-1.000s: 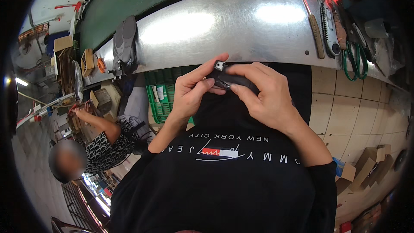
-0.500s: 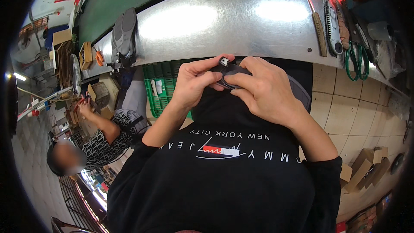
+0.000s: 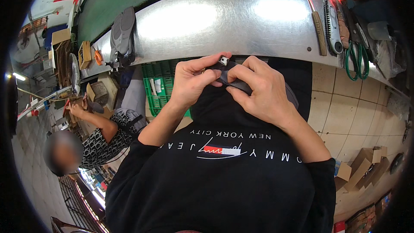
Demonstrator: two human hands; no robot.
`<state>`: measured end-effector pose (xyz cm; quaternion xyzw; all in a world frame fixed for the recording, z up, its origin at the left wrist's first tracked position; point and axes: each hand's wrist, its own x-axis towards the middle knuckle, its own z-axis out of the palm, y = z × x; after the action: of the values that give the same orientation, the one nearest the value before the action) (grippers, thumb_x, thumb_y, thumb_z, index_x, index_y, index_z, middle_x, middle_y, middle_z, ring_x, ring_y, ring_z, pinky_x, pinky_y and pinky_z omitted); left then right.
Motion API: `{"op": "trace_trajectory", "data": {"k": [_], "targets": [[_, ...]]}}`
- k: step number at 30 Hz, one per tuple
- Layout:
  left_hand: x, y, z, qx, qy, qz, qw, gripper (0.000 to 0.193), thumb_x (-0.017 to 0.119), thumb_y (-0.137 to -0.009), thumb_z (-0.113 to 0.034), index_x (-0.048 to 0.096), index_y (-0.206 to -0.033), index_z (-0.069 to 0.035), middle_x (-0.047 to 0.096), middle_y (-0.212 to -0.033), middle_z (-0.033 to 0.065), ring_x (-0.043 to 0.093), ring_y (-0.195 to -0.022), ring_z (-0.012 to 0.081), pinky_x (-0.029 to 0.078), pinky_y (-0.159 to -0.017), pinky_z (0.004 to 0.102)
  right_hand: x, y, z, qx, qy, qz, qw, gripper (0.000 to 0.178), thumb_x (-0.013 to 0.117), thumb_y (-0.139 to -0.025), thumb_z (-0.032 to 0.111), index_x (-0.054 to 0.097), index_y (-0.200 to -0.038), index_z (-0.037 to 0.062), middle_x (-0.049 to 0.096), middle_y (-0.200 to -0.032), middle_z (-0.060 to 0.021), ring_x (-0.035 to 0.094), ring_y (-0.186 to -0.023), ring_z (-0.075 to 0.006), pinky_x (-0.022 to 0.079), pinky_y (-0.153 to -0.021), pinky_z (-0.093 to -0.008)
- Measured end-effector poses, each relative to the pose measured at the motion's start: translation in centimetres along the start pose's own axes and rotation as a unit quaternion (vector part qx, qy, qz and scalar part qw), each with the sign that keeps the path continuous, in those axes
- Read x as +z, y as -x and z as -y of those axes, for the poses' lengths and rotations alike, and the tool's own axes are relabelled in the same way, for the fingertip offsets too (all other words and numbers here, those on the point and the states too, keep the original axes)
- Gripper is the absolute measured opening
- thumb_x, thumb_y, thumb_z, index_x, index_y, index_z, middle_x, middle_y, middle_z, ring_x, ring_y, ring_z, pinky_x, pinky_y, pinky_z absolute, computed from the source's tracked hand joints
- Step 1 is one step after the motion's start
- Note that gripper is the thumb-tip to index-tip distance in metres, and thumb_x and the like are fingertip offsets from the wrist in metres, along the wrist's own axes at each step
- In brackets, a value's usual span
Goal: Manually assemble and align shoe upper and sole components at a production workbench.
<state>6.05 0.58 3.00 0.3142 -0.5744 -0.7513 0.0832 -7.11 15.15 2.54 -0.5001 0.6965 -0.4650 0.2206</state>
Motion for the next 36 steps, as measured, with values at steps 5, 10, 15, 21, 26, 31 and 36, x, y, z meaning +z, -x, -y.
{"op": "trace_trajectory", "data": {"k": [5, 10, 15, 21, 26, 31, 36], "targets": [[-0.1, -0.2, -0.8, -0.067, 0.058, -0.016, 0.996, 0.039, 0.054, -0.08, 0.01, 0.063, -0.117, 0.003, 0.065, -0.117, 0.0149, 0.069, -0.082, 0.0154, 0.059, -0.064, 0.0221, 0.7, 0.3, -0.6, -0.04, 0.045, -0.025, 0.998, 0.022, 0.074, -0.066, 0.009, 0.063, -0.085, 0.0107, 0.053, -0.08, -0.0066, 0.058, -0.07, -0.0246, 0.046, -0.058, -0.0335], [-1.3, -0.4, -1.4, -0.182, 0.166, 0.024, 0.969, 0.042, 0.05, -0.082, 0.006, 0.058, -0.123, 0.005, 0.064, -0.119, 0.0167, 0.07, -0.069, 0.019, 0.059, -0.059, 0.0221, 1.3, 0.6, -1.1, -0.174, 0.05, -0.105, 0.978, 0.025, 0.076, -0.063, 0.01, 0.066, -0.087, 0.0096, 0.056, -0.085, -0.01, 0.058, -0.068, -0.0258, 0.047, -0.057, -0.034], [-0.8, -0.1, -1.7, -0.092, 0.146, 0.025, 0.985, 0.044, 0.043, -0.09, -0.005, 0.049, -0.133, 0.005, 0.062, -0.12, 0.0159, 0.069, -0.075, 0.0173, 0.056, -0.054, 0.0214, 0.3, -0.2, -0.7, -0.186, 0.048, -0.075, 0.978, 0.024, 0.076, -0.068, 0.01, 0.065, -0.09, 0.0072, 0.059, -0.086, -0.01, 0.06, -0.068, -0.0265, 0.048, -0.057, -0.0338], [-1.4, 0.1, -2.0, -0.141, 0.086, 0.074, 0.984, 0.033, 0.043, -0.092, -0.009, 0.06, -0.119, 0.001, 0.065, -0.102, 0.0085, 0.064, -0.077, 0.0112, 0.055, -0.056, 0.0228, -0.3, 0.2, -0.2, -0.057, -0.011, -0.08, 0.995, 0.022, 0.075, -0.075, 0.008, 0.061, -0.091, 0.0033, 0.064, -0.076, -0.011, 0.063, -0.062, -0.0268, 0.049, -0.056, -0.0329], [-0.7, 0.2, -1.5, -0.138, 0.064, 0.058, 0.987, 0.032, 0.041, -0.092, -0.01, 0.062, -0.114, 0.0, 0.065, -0.099, 0.0082, 0.063, -0.079, 0.0115, 0.056, -0.06, 0.0252, -0.2, 0.0, -0.1, -0.048, 0.013, -0.07, 0.996, 0.018, 0.075, -0.074, 0.008, 0.059, -0.082, 0.0047, 0.061, -0.068, -0.0086, 0.06, -0.058, -0.0261, 0.045, -0.051, -0.0334], [0.2, 0.4, -1.1, -0.124, -0.017, 0.038, 0.991, 0.034, 0.038, -0.091, -0.009, 0.059, -0.114, 0.006, 0.066, -0.095, 0.0109, 0.063, -0.08, 0.014, 0.057, -0.064, 0.0275, 0.3, 0.2, 0.0, -0.057, 0.018, -0.083, 0.995, 0.017, 0.074, -0.073, 0.006, 0.058, -0.078, 0.0059, 0.058, -0.064, -0.008, 0.058, -0.055, -0.0257, 0.042, -0.049, -0.0341], [0.1, 1.0, -0.5, -0.095, -0.04, 0.048, 0.994, 0.032, 0.037, -0.092, -0.009, 0.059, -0.11, 0.005, 0.065, -0.096, 0.0103, 0.063, -0.081, 0.013, 0.056, -0.067, 0.0255, 0.4, 0.6, 0.1, -0.001, 0.004, -0.068, 0.998, 0.016, 0.073, -0.075, 0.006, 0.057, -0.077, 0.0064, 0.057, -0.062, -0.0084, 0.058, -0.055, -0.0262, 0.043, -0.049, -0.0348]]}}
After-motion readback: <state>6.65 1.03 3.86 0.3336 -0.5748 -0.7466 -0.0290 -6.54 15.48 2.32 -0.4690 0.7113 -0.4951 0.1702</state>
